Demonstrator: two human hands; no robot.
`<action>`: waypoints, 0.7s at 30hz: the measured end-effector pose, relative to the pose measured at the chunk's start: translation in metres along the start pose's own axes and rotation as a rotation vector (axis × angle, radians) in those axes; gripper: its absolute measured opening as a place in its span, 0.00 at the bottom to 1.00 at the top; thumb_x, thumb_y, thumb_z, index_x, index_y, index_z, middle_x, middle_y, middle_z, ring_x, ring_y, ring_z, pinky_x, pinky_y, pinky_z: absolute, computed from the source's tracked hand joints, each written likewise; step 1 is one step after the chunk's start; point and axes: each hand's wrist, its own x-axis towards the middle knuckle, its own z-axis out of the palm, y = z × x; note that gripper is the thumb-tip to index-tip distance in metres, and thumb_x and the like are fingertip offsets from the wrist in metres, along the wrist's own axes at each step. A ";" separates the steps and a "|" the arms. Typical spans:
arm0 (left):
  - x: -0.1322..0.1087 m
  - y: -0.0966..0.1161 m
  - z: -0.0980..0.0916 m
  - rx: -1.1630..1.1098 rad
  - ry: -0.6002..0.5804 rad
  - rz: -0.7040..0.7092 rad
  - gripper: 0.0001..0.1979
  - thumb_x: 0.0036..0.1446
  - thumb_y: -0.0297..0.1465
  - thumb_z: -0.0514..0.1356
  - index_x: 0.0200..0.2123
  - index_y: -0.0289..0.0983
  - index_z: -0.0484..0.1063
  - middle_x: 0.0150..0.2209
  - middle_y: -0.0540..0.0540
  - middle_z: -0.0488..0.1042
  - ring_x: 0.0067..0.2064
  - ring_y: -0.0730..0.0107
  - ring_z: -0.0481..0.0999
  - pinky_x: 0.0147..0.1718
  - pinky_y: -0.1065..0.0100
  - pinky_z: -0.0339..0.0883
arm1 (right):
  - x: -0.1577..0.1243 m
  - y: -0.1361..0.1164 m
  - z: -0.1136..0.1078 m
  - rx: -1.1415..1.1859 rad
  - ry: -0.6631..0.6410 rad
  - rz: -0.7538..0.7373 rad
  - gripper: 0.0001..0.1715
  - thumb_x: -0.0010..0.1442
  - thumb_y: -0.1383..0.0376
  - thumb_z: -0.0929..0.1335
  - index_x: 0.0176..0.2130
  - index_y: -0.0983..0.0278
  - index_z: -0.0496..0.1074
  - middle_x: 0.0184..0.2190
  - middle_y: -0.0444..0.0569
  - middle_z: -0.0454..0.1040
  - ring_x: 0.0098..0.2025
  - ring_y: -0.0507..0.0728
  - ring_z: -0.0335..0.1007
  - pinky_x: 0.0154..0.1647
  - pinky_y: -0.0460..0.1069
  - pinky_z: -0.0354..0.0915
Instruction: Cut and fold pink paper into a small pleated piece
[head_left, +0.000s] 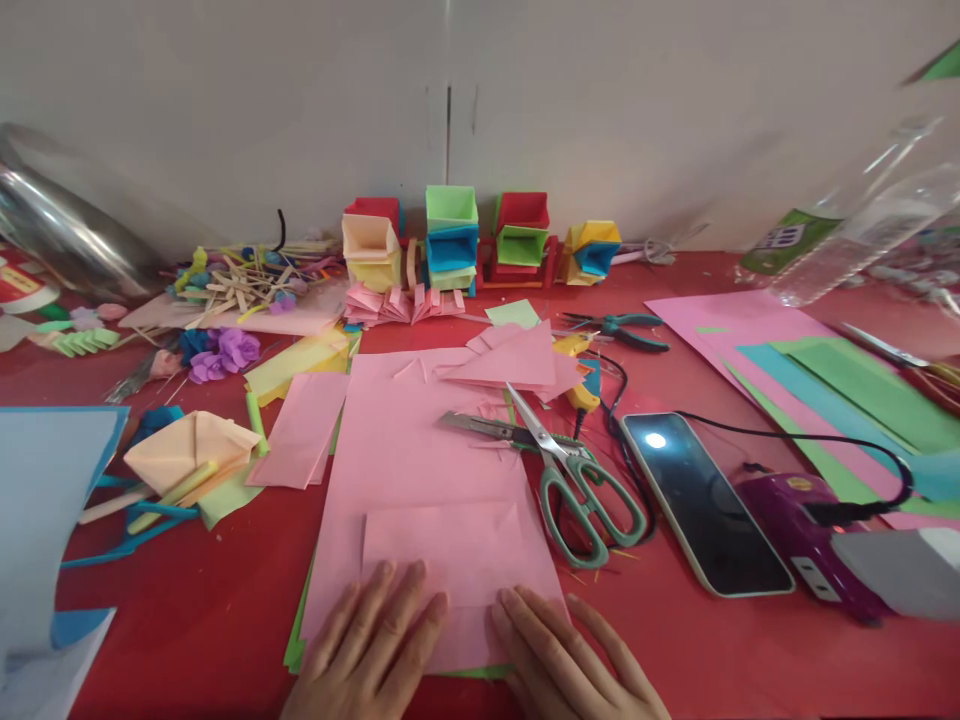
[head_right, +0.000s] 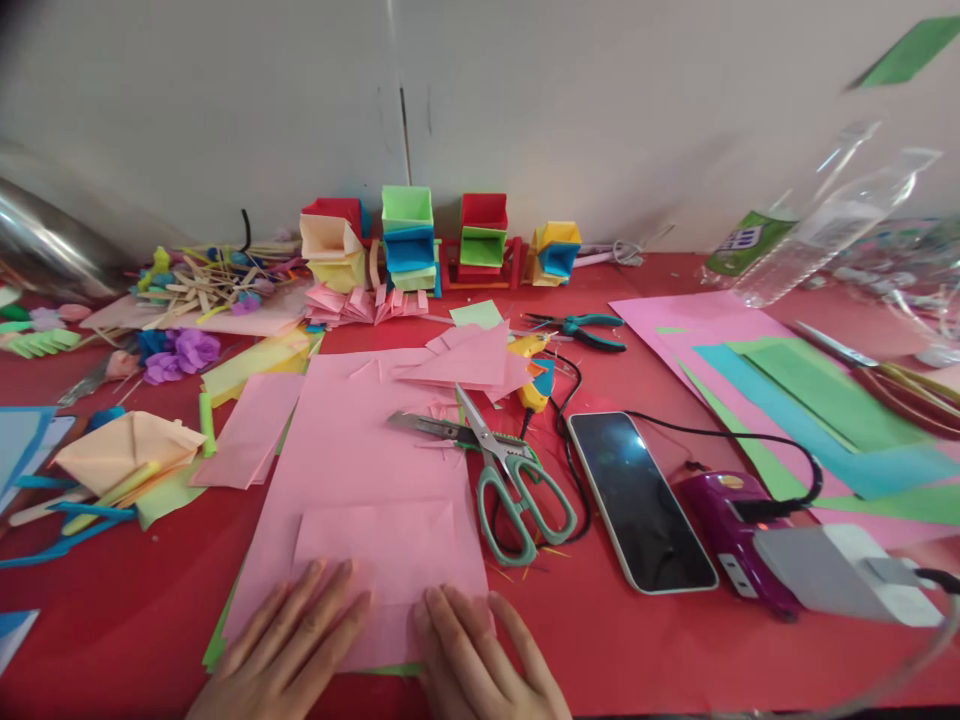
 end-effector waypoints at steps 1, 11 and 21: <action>-0.004 -0.001 0.000 -0.003 -0.009 -0.018 0.25 0.56 0.29 0.48 0.58 0.45 0.60 0.55 0.51 0.68 0.56 0.60 0.64 0.55 0.61 0.50 | -0.001 0.000 -0.001 0.014 0.000 0.018 0.17 0.64 0.67 0.57 0.45 0.58 0.72 0.43 0.38 0.77 0.42 0.50 0.73 0.44 0.48 0.59; -0.013 0.001 -0.003 0.056 -0.001 0.003 0.26 0.53 0.42 0.53 0.55 0.40 0.64 0.54 0.44 0.69 0.56 0.54 0.62 0.59 0.54 0.41 | 0.016 -0.038 0.027 0.157 0.179 0.304 0.19 0.63 0.55 0.58 0.42 0.58 0.74 0.38 0.42 0.78 0.39 0.57 0.69 0.48 0.52 0.56; -0.007 -0.003 -0.015 -0.052 -0.024 -0.041 0.36 0.54 0.48 0.52 0.60 0.33 0.55 0.55 0.43 0.68 0.57 0.57 0.62 0.60 0.59 0.40 | 0.001 -0.006 -0.005 0.221 0.067 0.337 0.13 0.60 0.66 0.62 0.43 0.61 0.73 0.41 0.48 0.75 0.43 0.57 0.66 0.43 0.50 0.62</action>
